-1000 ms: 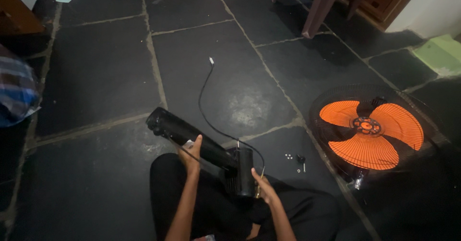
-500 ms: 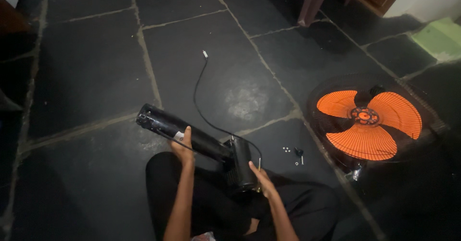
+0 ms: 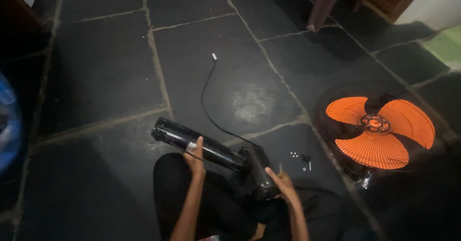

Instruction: The person sits on the floor and uses a screwdriver to remove screws from the base of a black electric fan. They loosen and remove several screws, placing them on the floor, while a second orange fan sits nearby.

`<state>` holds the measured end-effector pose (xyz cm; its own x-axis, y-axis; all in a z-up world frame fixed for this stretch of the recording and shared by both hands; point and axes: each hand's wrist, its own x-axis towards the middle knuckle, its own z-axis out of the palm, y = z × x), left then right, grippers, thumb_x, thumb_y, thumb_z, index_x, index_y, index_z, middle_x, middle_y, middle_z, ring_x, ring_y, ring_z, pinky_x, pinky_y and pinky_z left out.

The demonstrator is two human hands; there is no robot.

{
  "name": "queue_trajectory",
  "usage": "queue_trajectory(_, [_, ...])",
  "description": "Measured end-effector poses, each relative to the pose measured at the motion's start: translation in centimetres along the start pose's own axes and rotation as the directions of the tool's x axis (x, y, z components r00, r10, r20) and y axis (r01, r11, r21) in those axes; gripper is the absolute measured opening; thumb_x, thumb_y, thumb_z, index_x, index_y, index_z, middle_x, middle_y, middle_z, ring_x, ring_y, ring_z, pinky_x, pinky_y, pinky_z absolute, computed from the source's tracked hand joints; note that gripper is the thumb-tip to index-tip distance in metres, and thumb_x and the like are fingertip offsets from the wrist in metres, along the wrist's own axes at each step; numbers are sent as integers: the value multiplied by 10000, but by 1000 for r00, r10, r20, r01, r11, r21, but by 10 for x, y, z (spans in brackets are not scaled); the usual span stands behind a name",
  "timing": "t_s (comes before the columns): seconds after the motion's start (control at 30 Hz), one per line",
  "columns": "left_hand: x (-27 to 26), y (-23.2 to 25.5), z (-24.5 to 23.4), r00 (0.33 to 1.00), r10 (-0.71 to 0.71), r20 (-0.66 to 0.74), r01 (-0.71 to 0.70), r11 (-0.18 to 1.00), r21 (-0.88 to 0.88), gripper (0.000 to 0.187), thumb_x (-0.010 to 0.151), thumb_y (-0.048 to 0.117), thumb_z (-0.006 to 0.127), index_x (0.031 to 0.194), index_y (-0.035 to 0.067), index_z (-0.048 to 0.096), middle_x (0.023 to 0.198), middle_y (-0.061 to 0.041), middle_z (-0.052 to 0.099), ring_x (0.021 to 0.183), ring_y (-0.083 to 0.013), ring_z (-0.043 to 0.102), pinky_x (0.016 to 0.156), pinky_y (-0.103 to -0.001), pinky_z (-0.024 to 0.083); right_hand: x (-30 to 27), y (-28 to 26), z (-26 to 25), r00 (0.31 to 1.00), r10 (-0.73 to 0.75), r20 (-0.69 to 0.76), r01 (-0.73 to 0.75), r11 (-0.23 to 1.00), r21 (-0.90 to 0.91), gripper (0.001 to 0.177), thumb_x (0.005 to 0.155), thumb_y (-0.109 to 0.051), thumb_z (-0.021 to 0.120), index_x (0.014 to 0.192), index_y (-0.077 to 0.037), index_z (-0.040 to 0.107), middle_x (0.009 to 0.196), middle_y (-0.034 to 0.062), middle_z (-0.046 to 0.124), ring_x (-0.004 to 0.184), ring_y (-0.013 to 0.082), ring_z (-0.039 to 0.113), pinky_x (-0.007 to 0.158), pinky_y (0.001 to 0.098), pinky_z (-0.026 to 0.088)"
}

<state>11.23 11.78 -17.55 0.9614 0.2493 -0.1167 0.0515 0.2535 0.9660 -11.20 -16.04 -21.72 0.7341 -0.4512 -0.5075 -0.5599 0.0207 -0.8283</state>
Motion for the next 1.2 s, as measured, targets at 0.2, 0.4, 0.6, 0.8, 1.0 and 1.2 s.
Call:
queue_trajectory(0.2, [-25,-27,21,1000,-4,25,3,999,36,322,849,251,823,1014,45,637,893,-23,611,786,-146,601,743,-325,523,-20,14,-36,960,37,-277,-99,972,-213,741,823,-668,708,1024,37,601,870,190,697,708,242,704,542,321,573])
queue_trajectory(0.4, [-19,-44,35,995,-45,90,41,998,44,319,903,297,818,858,23,659,790,0,612,691,-137,565,654,-328,486,-31,20,-42,950,-52,-307,-4,984,-179,691,905,-623,628,991,59,558,833,213,633,650,301,679,481,402,592])
queue_trajectory(0.6, [2,-54,29,957,-279,85,278,960,18,278,915,341,780,834,125,623,741,41,588,584,-86,531,496,-276,412,-31,25,-35,953,75,-294,-76,997,9,541,918,-564,553,1079,-47,528,901,144,647,668,267,698,431,417,606])
queue_trajectory(0.8, [4,-62,21,948,-301,105,301,954,16,253,930,337,745,806,169,602,709,40,586,528,-79,501,429,-248,354,-33,35,-33,936,54,-349,5,986,164,529,912,-535,597,1062,-35,517,917,119,622,655,206,631,406,388,583])
queue_trajectory(1.0, [2,-74,11,977,-161,142,165,986,-14,308,990,339,731,843,110,587,750,16,556,611,-101,494,543,-279,395,-55,60,-26,953,57,-298,0,983,186,540,932,-481,672,1156,-52,433,885,162,564,609,208,578,477,345,571])
queue_trajectory(1.2, [-5,-70,11,990,-93,103,95,995,-12,242,960,292,747,922,85,629,835,23,567,749,-105,543,721,-290,471,-66,63,-10,925,-62,-375,133,977,169,550,867,-354,746,1166,-66,385,1190,137,661,822,177,667,543,341,580])
